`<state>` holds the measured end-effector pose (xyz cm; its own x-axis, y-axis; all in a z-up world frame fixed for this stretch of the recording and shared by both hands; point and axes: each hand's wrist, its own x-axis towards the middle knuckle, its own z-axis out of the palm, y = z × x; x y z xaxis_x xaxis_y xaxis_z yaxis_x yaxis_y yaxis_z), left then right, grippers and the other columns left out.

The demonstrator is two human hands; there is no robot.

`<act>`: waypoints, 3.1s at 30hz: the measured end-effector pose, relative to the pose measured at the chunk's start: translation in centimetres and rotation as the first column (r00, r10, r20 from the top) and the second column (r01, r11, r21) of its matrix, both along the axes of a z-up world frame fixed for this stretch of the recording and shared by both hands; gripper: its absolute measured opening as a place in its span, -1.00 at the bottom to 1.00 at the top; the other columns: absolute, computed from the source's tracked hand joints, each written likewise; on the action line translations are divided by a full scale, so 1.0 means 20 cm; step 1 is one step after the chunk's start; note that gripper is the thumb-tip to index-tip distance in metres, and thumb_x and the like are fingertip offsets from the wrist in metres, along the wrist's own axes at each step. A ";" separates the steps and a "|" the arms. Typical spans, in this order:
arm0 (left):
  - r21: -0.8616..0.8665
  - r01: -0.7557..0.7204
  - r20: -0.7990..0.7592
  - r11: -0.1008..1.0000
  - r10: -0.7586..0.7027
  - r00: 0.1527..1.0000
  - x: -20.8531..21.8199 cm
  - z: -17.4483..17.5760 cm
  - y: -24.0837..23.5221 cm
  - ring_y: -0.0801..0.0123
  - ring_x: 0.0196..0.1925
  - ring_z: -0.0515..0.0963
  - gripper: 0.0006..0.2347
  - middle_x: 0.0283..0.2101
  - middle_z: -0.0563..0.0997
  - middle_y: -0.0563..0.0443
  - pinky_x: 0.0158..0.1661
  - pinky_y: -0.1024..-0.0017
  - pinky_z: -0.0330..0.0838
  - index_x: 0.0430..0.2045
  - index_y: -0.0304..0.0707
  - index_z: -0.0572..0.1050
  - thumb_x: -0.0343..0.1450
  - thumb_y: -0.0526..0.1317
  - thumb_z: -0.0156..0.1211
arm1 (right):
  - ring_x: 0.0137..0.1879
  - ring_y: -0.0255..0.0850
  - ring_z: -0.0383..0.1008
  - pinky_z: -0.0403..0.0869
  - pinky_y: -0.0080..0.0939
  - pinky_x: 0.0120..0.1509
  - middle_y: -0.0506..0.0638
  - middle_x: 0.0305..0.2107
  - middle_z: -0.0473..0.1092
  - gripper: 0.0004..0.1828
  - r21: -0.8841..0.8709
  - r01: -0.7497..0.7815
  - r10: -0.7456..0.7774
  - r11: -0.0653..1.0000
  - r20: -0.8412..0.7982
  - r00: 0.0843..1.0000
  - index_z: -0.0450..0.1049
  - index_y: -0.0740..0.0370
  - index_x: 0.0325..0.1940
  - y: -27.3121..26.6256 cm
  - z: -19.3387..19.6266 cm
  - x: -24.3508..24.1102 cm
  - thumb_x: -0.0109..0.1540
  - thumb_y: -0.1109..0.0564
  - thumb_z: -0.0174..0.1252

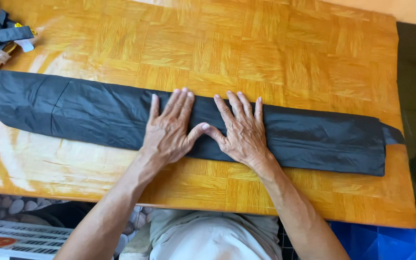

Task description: The person folds a black tarp on a wooden table, smoothing it repeatedly to create a compact rectangular bundle. They then place a yellow strap over the folded tarp and continue folding the tarp around the strap to secure it.

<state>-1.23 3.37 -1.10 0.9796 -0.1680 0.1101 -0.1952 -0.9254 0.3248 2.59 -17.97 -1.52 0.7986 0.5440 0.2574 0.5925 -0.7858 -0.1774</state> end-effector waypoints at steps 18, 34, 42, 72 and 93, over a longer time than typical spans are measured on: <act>0.036 -0.244 0.065 0.969 0.241 0.968 -0.05 -0.04 0.38 -0.04 0.60 -0.13 -0.28 0.54 0.10 -0.18 0.31 -0.53 -0.49 0.49 -0.13 0.09 0.51 0.33 -0.23 | 0.60 0.36 -0.23 -0.39 0.76 0.45 0.37 0.51 -0.15 0.23 -0.137 -0.320 0.309 0.937 -0.097 0.946 0.13 0.18 0.54 0.37 0.19 -0.06 0.09 -0.74 -0.04; 0.117 -0.408 0.023 0.906 0.408 0.913 -0.09 0.02 0.65 -0.16 0.60 -0.21 -0.21 0.55 0.07 -0.23 0.29 -0.56 -0.48 0.50 -0.25 0.06 0.50 0.38 -0.29 | 0.62 0.17 -0.20 -0.38 0.63 0.52 0.16 0.54 -0.14 0.19 -0.116 -0.369 0.344 0.922 -0.192 0.919 -0.02 0.07 0.60 0.44 0.13 -0.02 0.15 -0.73 -0.10; 0.054 -0.461 -0.121 0.885 0.465 0.877 -0.06 -0.05 0.79 -0.05 0.59 -0.05 -0.40 0.56 0.03 -0.13 0.36 -0.44 -0.25 0.50 -0.16 0.02 0.60 0.18 -0.42 | 0.60 0.22 -0.13 -0.32 0.60 0.52 0.19 0.53 -0.11 -0.17 -0.074 -0.347 0.339 0.935 -0.109 0.935 0.06 0.02 0.59 0.44 0.07 -0.03 0.37 -0.45 -0.15; -0.026 -0.490 -0.008 0.872 0.490 0.872 0.08 -0.10 1.11 -0.06 0.59 -0.10 -0.34 0.54 0.08 -0.33 0.32 -0.48 -0.49 0.51 -0.33 0.05 0.63 0.23 -0.37 | 0.60 0.22 -0.10 -0.25 0.65 0.51 0.23 0.52 -0.09 0.03 -0.103 -0.292 0.285 0.951 -0.080 0.955 0.07 -0.12 0.59 0.47 0.04 0.15 0.19 -0.66 -0.04; 0.159 -0.222 0.094 0.962 0.209 0.973 0.06 -0.31 1.38 -0.42 0.55 -0.01 -0.46 0.51 0.19 -0.55 0.40 -0.26 -0.25 0.46 -0.40 0.23 0.65 0.03 -0.30 | 0.56 0.22 0.01 -0.04 0.35 0.57 0.29 0.47 0.05 0.19 -0.090 0.079 -0.075 0.993 0.054 0.996 0.05 0.16 0.57 -0.23 -0.02 0.12 0.16 -0.71 -0.06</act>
